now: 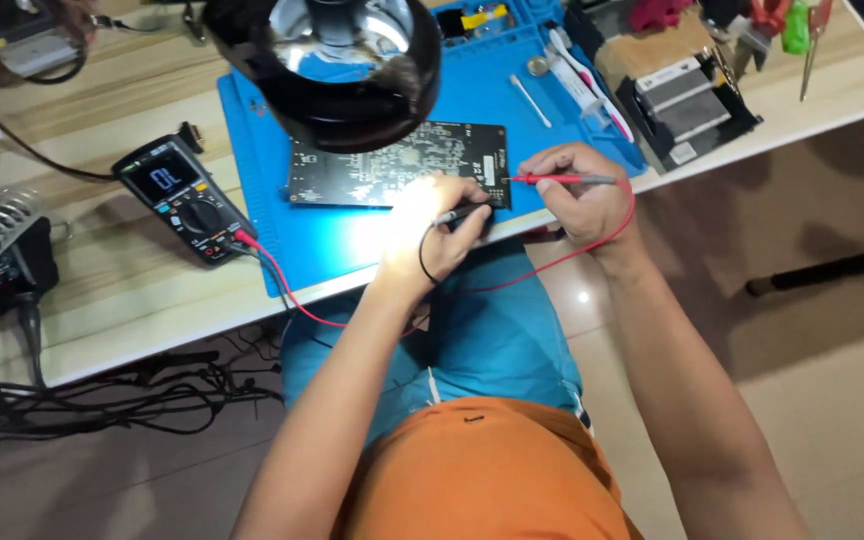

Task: Testing electrical continuity and voltage on a graphics card circuit board using a digital multimeter.

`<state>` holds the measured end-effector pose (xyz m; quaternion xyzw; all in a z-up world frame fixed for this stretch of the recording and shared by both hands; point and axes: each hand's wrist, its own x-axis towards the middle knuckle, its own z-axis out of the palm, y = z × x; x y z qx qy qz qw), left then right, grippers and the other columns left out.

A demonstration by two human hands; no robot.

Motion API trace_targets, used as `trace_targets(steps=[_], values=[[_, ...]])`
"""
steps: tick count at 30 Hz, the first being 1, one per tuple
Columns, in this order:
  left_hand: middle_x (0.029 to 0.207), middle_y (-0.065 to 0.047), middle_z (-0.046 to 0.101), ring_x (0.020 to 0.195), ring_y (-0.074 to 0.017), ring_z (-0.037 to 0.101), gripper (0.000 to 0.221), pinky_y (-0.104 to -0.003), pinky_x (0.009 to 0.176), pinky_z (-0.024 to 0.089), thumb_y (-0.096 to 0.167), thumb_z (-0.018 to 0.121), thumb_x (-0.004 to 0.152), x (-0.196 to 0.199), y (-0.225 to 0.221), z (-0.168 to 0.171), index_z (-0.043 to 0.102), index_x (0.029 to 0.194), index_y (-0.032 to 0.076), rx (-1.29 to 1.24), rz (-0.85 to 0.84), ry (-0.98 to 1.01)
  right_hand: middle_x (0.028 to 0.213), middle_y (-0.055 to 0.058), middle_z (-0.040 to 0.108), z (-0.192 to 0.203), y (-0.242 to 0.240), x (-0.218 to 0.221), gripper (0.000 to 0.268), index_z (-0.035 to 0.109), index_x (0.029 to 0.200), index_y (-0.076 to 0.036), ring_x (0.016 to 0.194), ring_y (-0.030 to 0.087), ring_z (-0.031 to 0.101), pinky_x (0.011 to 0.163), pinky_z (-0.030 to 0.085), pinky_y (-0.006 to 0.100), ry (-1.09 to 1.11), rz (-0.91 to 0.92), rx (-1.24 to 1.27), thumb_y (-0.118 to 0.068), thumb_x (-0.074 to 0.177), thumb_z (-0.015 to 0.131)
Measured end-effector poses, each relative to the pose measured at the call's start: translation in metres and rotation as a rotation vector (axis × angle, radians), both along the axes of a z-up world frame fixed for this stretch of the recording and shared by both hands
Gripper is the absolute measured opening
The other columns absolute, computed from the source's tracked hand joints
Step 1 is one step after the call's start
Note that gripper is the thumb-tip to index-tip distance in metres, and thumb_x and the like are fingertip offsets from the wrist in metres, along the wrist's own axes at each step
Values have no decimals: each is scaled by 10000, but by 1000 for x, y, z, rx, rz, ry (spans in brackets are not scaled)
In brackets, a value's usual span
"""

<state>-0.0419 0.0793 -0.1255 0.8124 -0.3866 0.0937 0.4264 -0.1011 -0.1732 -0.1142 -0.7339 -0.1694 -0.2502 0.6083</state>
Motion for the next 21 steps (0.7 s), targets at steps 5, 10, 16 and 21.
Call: trace_targets(steps=[5, 10, 16, 21], values=[[1097, -111, 820, 1160, -351, 773, 227, -454, 1200, 520, 367, 821, 1004, -1, -3, 1, 784, 1177, 224, 24, 3, 9, 1098, 252, 779, -3, 1, -4, 76, 727, 1042, 61, 1082, 308, 765, 964, 617, 428, 59, 6, 39, 59, 966, 730], [1019, -155, 801, 1121, -399, 769, 187, -497, 1185, 526, 281, 804, 1018, -6, 0, 16, 779, 1167, 171, 7, -22, 19, 1075, 256, 782, 8, 7, -8, 79, 730, 1036, 55, 1074, 320, 763, 960, 608, 446, 74, 2, -10, 42, 958, 737], [986, -166, 794, 1114, -413, 766, 180, -495, 1203, 507, 290, 797, 1025, -5, -1, 13, 779, 1157, 168, -9, -34, 18, 1060, 254, 785, 8, 7, -8, 76, 725, 1027, 49, 1066, 310, 765, 943, 613, 449, 90, -15, -18, 36, 952, 731], [982, -171, 786, 1097, -413, 772, 197, -486, 1217, 492, 294, 803, 1024, -5, -2, 11, 775, 1167, 162, -17, -17, 11, 1048, 255, 788, 2, 4, -5, 54, 731, 1003, 46, 1050, 329, 777, 925, 621, 439, 72, 0, -31, 48, 949, 735]])
